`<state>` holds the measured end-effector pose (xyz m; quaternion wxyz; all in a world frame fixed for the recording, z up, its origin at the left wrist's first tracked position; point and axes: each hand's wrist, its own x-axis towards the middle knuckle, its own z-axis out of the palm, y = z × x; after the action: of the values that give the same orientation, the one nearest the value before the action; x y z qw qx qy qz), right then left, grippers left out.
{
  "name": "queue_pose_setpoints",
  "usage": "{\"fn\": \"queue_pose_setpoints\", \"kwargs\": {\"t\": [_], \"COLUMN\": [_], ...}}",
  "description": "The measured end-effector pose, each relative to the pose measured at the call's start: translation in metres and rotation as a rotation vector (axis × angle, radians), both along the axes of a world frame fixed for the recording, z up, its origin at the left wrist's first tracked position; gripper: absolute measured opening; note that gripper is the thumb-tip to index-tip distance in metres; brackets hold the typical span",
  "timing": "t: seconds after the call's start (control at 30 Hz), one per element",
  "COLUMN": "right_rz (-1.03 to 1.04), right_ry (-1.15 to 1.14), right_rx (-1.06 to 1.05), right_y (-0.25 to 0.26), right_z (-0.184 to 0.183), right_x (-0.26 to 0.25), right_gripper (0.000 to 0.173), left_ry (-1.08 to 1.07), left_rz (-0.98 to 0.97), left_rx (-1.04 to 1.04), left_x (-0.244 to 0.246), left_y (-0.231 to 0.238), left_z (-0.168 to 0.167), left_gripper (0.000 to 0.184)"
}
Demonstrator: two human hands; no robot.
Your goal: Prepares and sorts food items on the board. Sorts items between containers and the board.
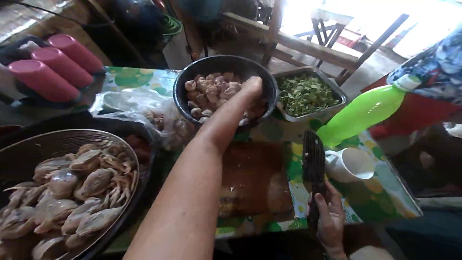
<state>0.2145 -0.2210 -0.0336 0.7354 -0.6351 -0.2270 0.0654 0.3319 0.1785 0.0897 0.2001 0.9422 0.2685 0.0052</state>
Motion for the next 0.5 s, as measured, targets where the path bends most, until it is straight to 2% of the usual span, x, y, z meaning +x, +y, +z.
{"fn": "queue_pose_setpoints", "kwargs": {"t": [0.1,0.2,0.23,0.3,0.4,0.5], "right_rz": [-0.064,-0.202,-0.217,-0.212,-0.169,-0.08], "right_ry": [-0.261,-0.734,-0.827,-0.907,-0.895,-0.805], "right_rx": [-0.196,-0.568,-0.644,-0.737,-0.816,-0.811], "right_y": [-0.006,-0.009,-0.008,-0.006,-0.002,-0.003], "right_z": [-0.003,-0.001,0.001,0.005,0.013,0.024], "right_x": [-0.003,-0.001,-0.001,-0.003,-0.01,-0.017], "right_gripper": [0.046,0.039,0.037,0.035,0.034,0.033], "left_ry": [0.0,-0.011,-0.039,-0.157,-0.402,-0.512], "left_rz": [-0.014,-0.023,-0.025,-0.063,-0.177,-0.243], "left_rx": [0.011,-0.039,-0.09,-0.254,-0.563,-0.623], "left_x": [0.004,-0.004,-0.012,-0.035,-0.087,-0.149], "left_y": [0.004,0.004,0.004,0.001,-0.025,-0.067], "left_z": [-0.01,0.008,0.017,0.034,0.054,0.057], "left_gripper": [0.03,0.028,0.027,0.023,0.018,0.016]}}
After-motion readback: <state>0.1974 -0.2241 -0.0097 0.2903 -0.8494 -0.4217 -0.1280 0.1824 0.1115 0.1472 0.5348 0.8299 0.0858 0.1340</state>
